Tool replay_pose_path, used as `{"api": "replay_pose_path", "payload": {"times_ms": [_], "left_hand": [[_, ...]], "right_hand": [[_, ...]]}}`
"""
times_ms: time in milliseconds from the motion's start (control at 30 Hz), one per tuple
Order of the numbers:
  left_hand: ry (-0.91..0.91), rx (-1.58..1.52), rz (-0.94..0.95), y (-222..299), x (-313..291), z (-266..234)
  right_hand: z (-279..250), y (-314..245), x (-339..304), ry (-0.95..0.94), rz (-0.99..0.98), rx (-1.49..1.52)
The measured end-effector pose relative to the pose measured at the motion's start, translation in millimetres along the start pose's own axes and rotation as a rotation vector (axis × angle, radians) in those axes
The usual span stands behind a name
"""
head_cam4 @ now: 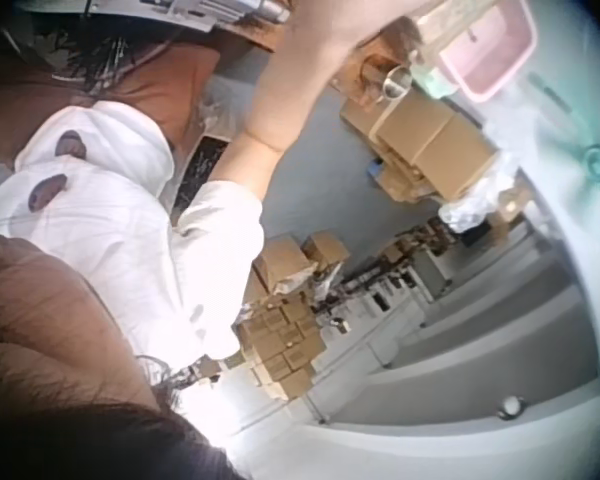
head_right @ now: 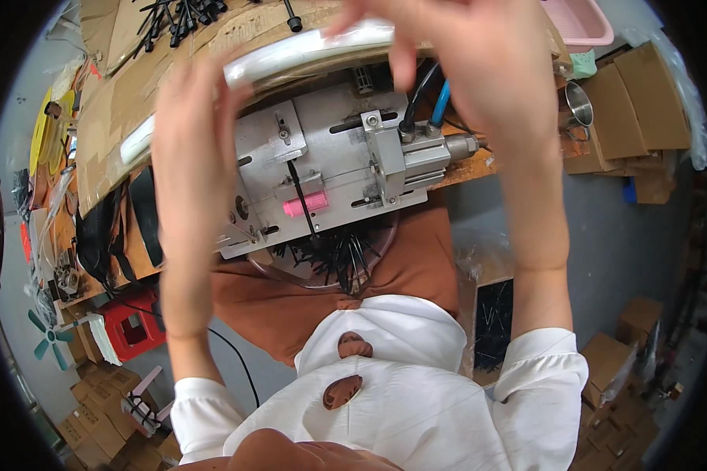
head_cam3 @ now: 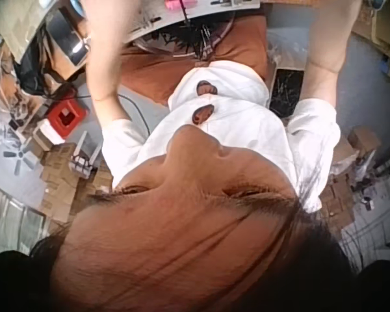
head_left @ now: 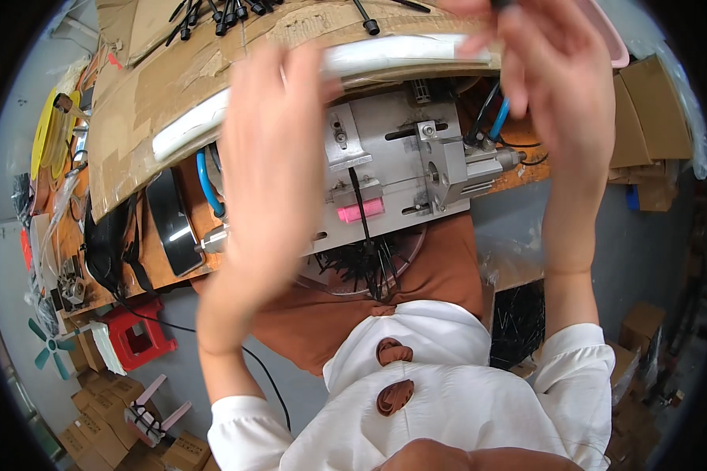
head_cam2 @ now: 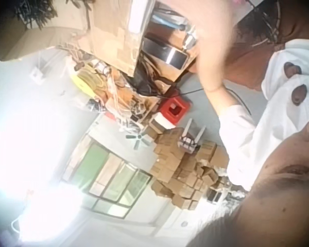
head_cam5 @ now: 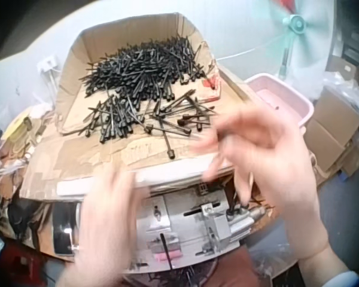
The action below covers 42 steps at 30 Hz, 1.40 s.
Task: The person picks up a mascara brush from a pile, places it into a machine, and presses a pink lever. After the machine processes the brush, the person removes it and drops it into a container below.
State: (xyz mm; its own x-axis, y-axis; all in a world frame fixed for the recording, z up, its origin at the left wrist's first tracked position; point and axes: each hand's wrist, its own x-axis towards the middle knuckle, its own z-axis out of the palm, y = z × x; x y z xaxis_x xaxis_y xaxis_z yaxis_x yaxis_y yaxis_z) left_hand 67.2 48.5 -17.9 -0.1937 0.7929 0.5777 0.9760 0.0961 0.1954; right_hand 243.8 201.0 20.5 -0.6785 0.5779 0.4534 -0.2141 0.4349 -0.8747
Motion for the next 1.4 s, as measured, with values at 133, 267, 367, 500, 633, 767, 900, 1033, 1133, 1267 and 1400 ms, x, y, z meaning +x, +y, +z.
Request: {"api": "replay_pose_path", "payload": {"times_ms": [133, 267, 367, 500, 633, 767, 900, 1033, 1133, 1267, 1400], "left_hand": [[0.034, 0.080, 0.121, -57.1, 72.8, 16.2], [-0.075, -0.082, 0.020, -54.8, 100.3, 25.9], [-0.164, -0.122, -0.039, -50.5, 97.9, 11.7], [-0.049, -0.054, 0.044, -48.1, 75.1, -19.3], [-0.143, -0.194, -0.148, -50.0, 61.8, -40.7], [-0.194, -0.115, -0.041, -49.1, 46.8, -70.5], [0.062, -0.108, -0.011, -52.6, -13.4, -47.1], [-0.138, -0.154, -0.167, 16.2, -97.2, -35.4], [-0.176, -0.024, -0.088, 45.0, -135.4, -8.3], [-0.261, -0.016, -0.127, 61.0, -145.6, 16.3], [-0.306, 0.002, -0.134, 60.6, -141.3, 21.4]], "right_hand": [[55.9, 5.1, -76.3, -0.134, -0.243, -0.205], [84.8, 25.0, -146.4, -0.112, -0.188, -0.560], [102.8, 51.5, -164.5, -0.147, -0.199, -0.632], [117.3, 56.6, -161.3, -0.183, -0.186, -0.660], [119.8, 52.9, -158.1, -0.202, -0.147, -0.660], [104.0, 22.2, -134.8, -0.374, -0.081, -0.700], [84.5, 3.8, -49.3, -0.121, -0.466, -1.045], [91.1, 24.4, 74.3, -0.110, -0.728, -1.287], [110.2, 34.8, 114.7, -0.362, -0.492, -1.165], [87.1, -2.4, 104.9, -0.338, -0.235, -0.873], [62.8, 1.2, 89.1, -0.232, -0.294, -0.756]]}}
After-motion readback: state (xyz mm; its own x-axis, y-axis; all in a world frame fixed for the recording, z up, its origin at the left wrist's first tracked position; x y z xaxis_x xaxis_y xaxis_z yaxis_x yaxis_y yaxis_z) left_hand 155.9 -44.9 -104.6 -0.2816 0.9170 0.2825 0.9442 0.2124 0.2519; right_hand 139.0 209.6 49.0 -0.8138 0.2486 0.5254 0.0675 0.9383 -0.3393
